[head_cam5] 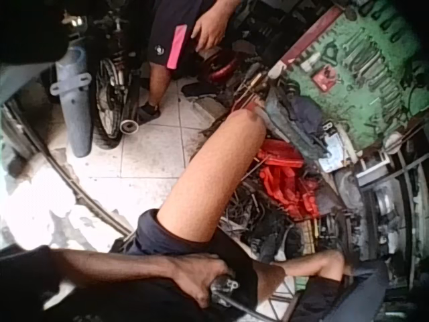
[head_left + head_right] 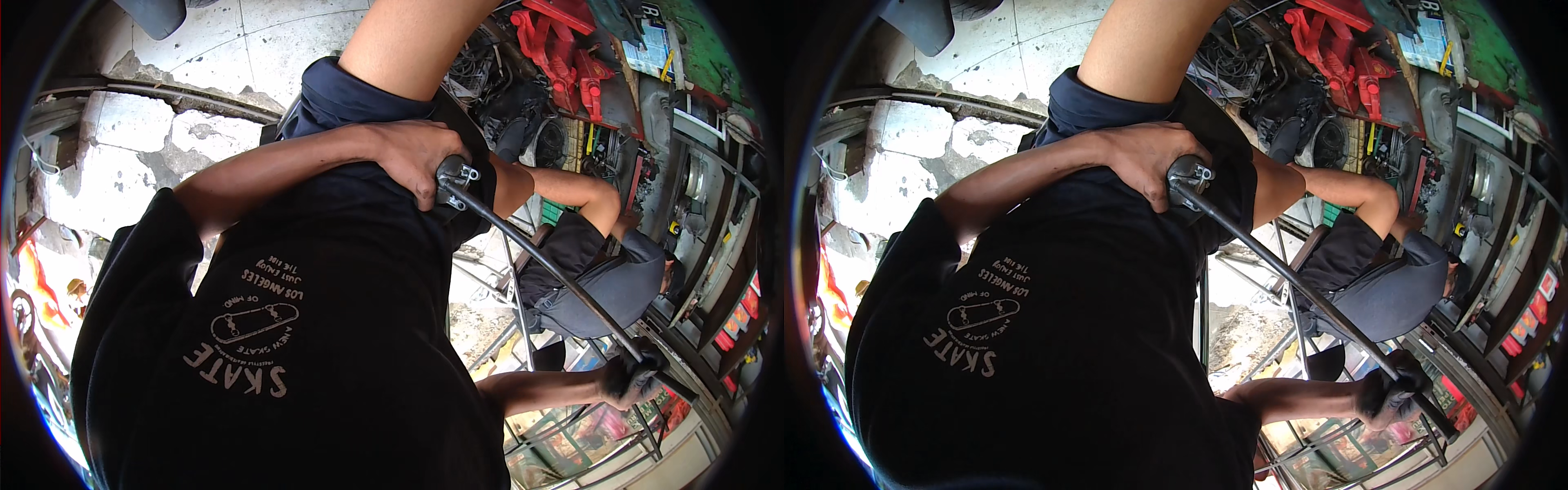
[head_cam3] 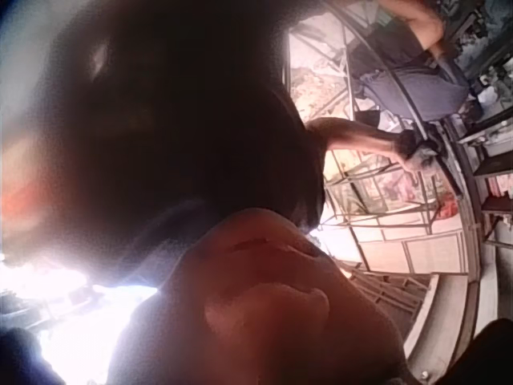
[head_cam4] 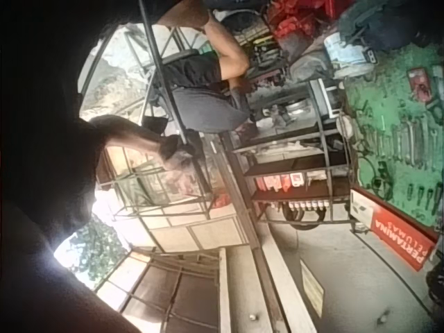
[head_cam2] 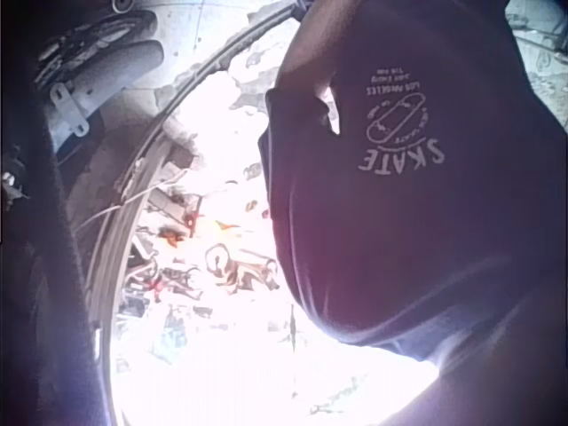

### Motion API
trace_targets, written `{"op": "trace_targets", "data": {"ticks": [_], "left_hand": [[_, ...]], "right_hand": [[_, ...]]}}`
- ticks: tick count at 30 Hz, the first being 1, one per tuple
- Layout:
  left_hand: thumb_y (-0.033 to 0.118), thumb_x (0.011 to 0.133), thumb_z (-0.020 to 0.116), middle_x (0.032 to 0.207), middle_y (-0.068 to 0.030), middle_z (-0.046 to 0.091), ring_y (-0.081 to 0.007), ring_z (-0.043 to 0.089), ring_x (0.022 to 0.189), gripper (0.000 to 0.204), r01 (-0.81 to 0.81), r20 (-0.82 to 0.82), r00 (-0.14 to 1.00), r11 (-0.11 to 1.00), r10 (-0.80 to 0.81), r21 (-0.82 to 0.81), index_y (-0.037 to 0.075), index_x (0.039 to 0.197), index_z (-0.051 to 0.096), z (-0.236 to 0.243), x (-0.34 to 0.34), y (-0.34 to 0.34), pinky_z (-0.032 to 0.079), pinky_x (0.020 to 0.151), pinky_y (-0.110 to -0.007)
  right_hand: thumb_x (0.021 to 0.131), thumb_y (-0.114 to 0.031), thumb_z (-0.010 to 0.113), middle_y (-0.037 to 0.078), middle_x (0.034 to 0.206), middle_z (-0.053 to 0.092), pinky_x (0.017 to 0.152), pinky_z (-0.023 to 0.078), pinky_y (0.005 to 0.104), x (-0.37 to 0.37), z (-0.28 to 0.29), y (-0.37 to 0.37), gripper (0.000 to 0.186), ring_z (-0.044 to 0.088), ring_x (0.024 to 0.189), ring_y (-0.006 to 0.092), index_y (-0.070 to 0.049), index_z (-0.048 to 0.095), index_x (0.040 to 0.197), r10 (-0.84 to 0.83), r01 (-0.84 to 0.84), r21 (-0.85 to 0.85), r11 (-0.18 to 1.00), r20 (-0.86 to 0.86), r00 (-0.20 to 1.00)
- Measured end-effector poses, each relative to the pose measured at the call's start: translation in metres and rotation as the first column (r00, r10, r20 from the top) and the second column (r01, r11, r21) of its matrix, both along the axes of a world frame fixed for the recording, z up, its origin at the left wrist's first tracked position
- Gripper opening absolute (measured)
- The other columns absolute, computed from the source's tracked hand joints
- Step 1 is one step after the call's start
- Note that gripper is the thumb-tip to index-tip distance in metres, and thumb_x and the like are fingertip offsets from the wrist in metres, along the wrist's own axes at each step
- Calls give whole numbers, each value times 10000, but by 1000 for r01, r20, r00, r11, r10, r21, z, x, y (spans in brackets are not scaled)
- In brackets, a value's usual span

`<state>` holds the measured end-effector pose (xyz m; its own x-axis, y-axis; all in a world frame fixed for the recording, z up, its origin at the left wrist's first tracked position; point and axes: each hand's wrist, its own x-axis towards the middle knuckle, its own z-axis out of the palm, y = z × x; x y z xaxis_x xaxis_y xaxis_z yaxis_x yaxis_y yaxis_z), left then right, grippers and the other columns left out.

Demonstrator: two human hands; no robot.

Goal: Repairing and assembling a motorcycle engine component using a T-wrench.

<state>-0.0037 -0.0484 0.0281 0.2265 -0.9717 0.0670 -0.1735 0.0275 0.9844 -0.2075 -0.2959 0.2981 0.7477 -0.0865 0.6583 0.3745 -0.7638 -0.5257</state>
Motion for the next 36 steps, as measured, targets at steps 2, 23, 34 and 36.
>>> {"op": "trace_targets", "data": {"ticks": [2,23,34,36], "left_hand": [[52,497,716,707,-90,625,-233,613,696,344,-1,26,1000,1000,1,-7,21,812,581,1,1,0,472,652,-357],[44,477,711,706,-88,633,-228,620,697,344,-13,-20,1000,1000,13,27,23,796,586,-4,0,-1,474,632,-354],[72,439,709,734,-106,640,-274,625,737,395,-36,134,990,999,31,38,35,818,607,2,-2,-2,488,671,-361],[73,435,707,735,-106,640,-276,624,744,395,-44,134,990,998,37,47,35,815,608,-3,3,-2,487,675,-365]], "right_hand": [[832,-183,551,155,680,533,505,388,345,1,4,0,259,503,568,257,70,533,779,86,-94,-67,993,-106,991],[866,-240,511,186,850,603,717,458,412,53,68,32,323,571,831,319,60,595,953,13,-468,-486,738,-684,730],[787,-108,660,162,1038,559,892,420,495,39,59,30,272,556,912,317,-36,558,1028,-5,-538,-558,631,-697,717],[782,-125,669,159,1019,561,888,435,515,36,54,42,287,563,915,318,-32,556,1030,64,-510,-608,609,-603,795]]}}
